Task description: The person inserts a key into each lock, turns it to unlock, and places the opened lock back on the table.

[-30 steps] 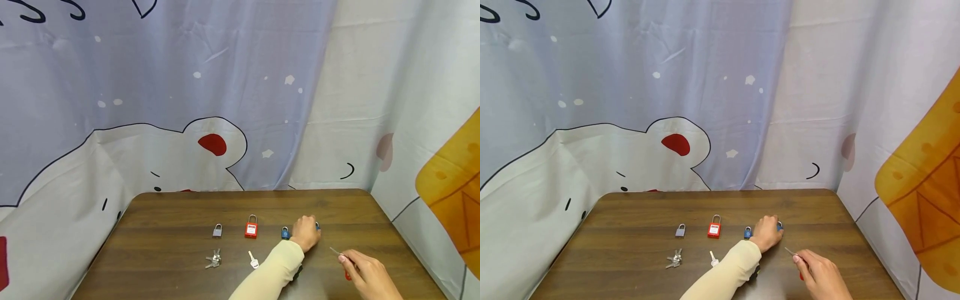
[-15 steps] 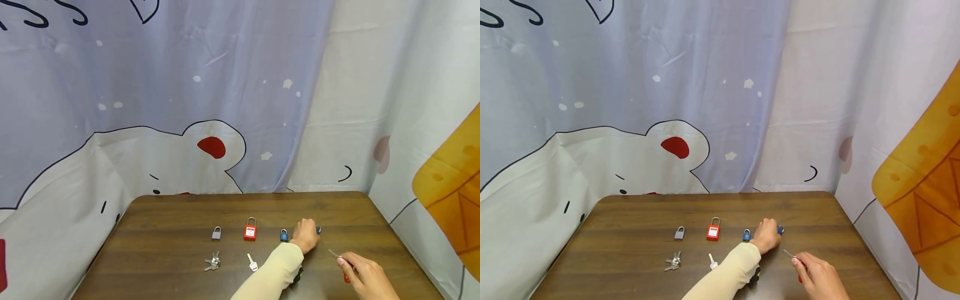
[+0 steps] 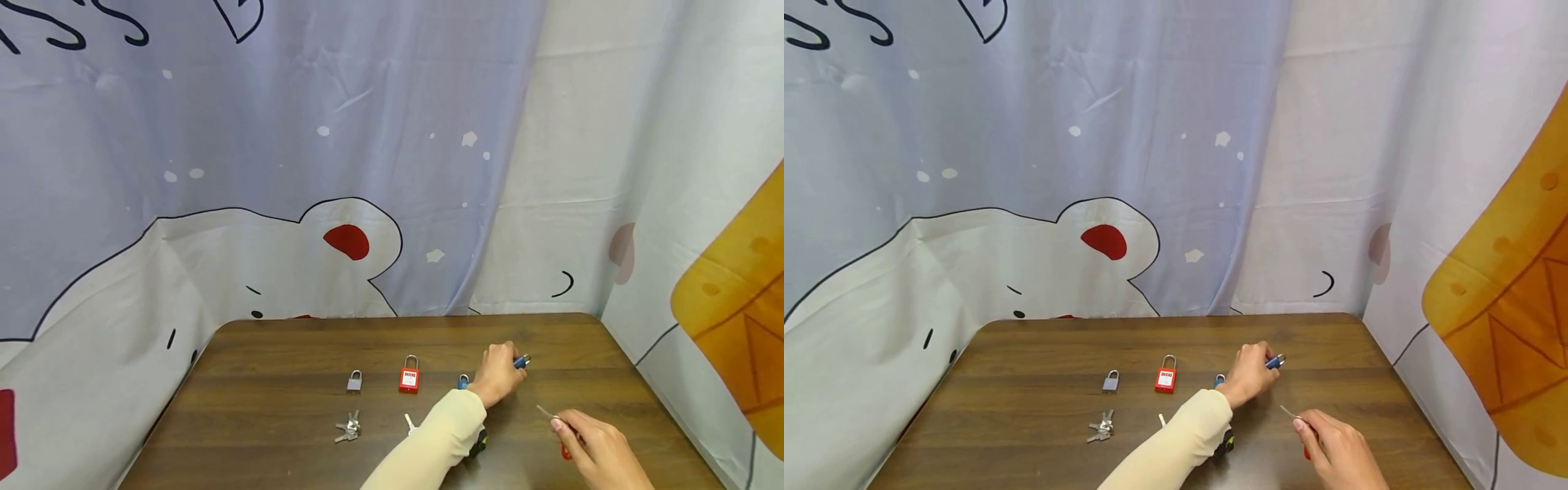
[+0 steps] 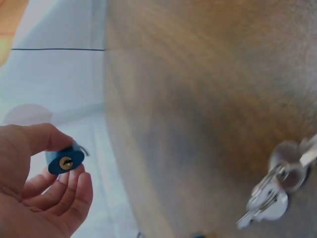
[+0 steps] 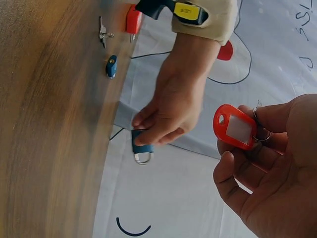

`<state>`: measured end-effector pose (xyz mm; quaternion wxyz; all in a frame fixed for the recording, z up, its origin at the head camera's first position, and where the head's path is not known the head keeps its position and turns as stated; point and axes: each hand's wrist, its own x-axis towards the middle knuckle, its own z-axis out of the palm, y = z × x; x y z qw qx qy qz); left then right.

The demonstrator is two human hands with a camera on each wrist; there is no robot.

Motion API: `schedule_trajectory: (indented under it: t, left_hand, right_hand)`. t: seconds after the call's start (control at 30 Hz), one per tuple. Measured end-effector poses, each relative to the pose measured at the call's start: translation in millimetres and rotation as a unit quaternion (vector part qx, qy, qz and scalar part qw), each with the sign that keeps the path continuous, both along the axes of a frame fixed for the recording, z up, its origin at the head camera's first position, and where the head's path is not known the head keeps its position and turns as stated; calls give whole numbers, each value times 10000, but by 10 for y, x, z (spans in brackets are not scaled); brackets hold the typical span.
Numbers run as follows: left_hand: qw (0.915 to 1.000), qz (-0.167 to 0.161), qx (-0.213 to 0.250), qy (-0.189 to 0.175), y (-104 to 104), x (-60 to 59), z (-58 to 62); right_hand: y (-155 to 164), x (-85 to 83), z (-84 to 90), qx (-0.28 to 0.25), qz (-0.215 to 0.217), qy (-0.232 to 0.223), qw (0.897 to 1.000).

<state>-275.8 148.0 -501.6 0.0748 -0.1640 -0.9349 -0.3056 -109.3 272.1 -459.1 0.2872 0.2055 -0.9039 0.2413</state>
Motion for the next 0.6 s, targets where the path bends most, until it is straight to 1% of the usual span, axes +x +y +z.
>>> schedule_trajectory:
  t: [0.1, 0.3, 0.4, 0.6]
  left_hand:
    - [9998, -30, 119, 133, -50, 3, 85]
    - [9990, -63, 417, 170, -145, 5, 226]
    - [9980, -109, 578, 245, -195, 16, 297]
    - [9942, -314, 885, 524, -308, 59, 443]
  right_hand:
    - [-3, -2, 12, -8, 0, 18, 10000]
    - [-8, -8, 38, -65, 83, 133, 9999]
    - [-18, -10, 56, -87, 115, 175, 9997]
    - [-40, -10, 101, -103, 116, 204, 9997]
